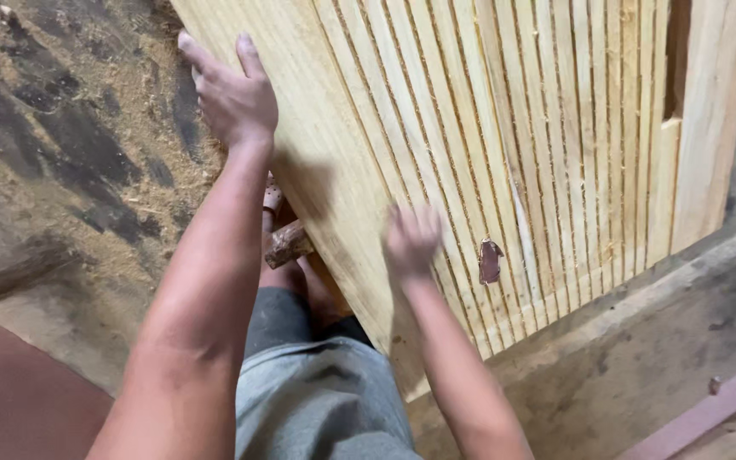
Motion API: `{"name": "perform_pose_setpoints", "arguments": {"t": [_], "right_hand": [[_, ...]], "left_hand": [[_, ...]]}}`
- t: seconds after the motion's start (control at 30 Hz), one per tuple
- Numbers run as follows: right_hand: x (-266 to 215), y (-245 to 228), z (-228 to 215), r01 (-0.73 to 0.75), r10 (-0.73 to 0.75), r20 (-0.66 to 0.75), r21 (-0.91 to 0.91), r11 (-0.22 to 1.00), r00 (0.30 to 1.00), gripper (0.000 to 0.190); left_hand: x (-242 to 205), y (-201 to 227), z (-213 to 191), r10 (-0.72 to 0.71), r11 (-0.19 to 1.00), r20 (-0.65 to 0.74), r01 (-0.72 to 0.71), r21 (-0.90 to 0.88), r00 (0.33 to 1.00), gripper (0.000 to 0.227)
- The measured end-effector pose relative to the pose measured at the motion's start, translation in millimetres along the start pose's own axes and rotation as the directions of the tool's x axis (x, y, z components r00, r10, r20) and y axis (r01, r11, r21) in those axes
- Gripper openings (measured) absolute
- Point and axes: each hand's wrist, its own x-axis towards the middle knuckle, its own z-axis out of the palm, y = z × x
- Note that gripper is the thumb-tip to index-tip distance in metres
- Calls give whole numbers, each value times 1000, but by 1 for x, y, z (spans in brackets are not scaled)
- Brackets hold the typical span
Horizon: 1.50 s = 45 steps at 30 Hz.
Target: The person carves a large wooden board using a chisel and a mallet. They repeatedly strike the chisel to remove wood shavings and smooth the surface, working methodically along the grain.
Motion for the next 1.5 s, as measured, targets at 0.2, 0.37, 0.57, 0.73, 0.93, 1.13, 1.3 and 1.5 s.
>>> {"name": "perform_pose_setpoints", "arguments": {"t": [0.2, 0.37, 0.57, 0.73, 0.93, 1.13, 1.3, 1.5], "right_hand": [[-28, -3, -34, -48, 51, 55, -64, 997, 997, 7], [76, -14, 82, -56, 60, -42, 80, 995, 997, 14], [-42, 33, 16, 138, -138, 12, -18, 990, 990, 27], [-144, 49, -76, -68, 89, 106, -187, 980, 990, 12], [-83, 44, 4, -72, 73, 26, -46, 996, 997, 11], [-180, 76, -64, 81, -78, 22, -144, 986, 997, 8], [-289, 87, -172, -195, 286, 238, -346, 918, 928, 8], [-297, 90, -145, -240, 293, 198, -253, 937, 935, 14]], "left_hand": [[0, 9, -2, -104, 994, 42, 102, 47, 994, 81], [-6, -7, 3, -6, 1000, -11, 6, 17, 1000, 82], [2, -30, 18, 151, 986, -96, -143, 81, 984, 83], [8, -24, 17, -46, 998, 79, 49, -43, 996, 82], [13, -27, 20, 36, 999, -35, -37, -15, 999, 74], [23, -39, 32, 149, 987, -121, -154, -33, 981, 57], [21, -62, 33, 152, 988, -126, -155, -12, 980, 45], [32, -104, 55, 225, 972, -141, -233, -42, 964, 34]]}}
